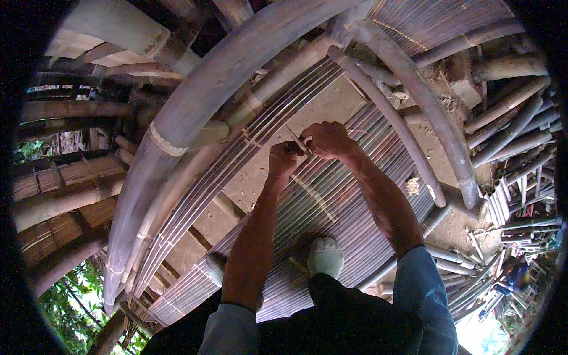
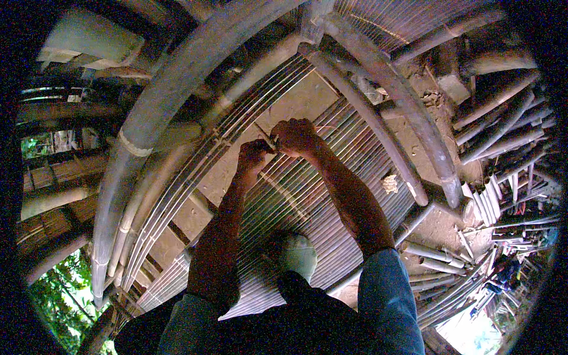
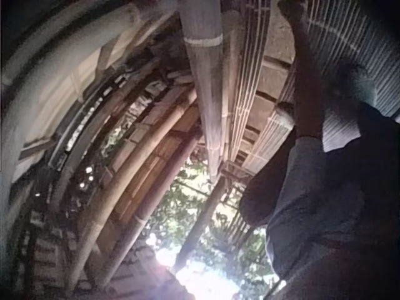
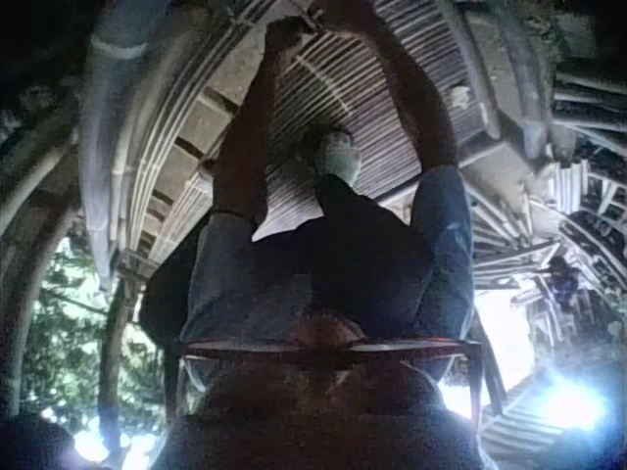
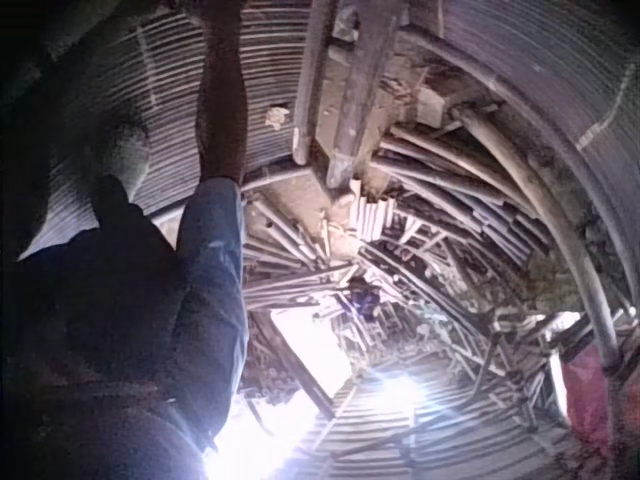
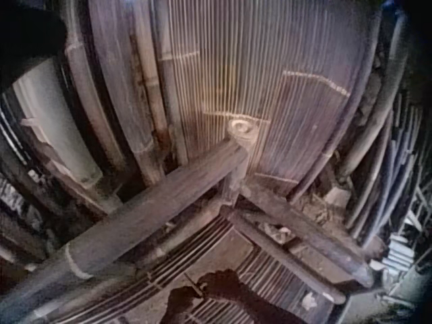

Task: The person weaves thin bamboo strips into a large mat by hand, threading new strips through the vertical weave and tightening the structure.

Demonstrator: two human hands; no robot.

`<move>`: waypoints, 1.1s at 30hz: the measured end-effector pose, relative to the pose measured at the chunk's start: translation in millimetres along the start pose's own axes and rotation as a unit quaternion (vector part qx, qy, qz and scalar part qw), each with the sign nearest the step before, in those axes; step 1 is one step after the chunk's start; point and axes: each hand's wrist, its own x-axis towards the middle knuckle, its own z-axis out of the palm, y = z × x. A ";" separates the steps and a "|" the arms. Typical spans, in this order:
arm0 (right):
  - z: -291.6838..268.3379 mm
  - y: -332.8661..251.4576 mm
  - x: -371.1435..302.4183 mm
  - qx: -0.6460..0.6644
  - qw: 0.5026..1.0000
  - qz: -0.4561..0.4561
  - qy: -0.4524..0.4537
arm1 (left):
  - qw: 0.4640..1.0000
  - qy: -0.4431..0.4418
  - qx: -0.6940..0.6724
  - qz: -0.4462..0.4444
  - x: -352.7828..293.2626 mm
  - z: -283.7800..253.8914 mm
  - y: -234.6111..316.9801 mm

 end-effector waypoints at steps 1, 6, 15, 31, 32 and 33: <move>0.4 8.3 -0.6 -0.008 0.999 0.011 -0.035 | 0.994 -0.031 -0.026 -0.106 0.6 5.3 14.4; -5.3 -6.3 13.5 -0.064 0.993 0.050 -0.084 | 0.975 -0.069 -0.035 -0.207 -1.7 -14.4 9.4; 14.3 26.5 7.3 -0.025 0.989 -0.116 0.084 | 0.989 -0.032 -0.057 -0.135 -4.1 -9.8 9.3; 27.5 91.0 6.9 -0.007 0.955 -0.214 0.204 | 0.963 -0.019 -0.070 -0.261 5.8 4.9 18.1; 24.6 70.8 -2.6 0.084 0.948 -0.206 0.228 | 0.962 0.002 -0.062 -0.266 0.6 -9.3 13.6; 17.7 64.8 -13.2 0.085 0.947 -0.209 0.227 | 0.962 0.006 -0.062 -0.266 0.6 -12.1 12.1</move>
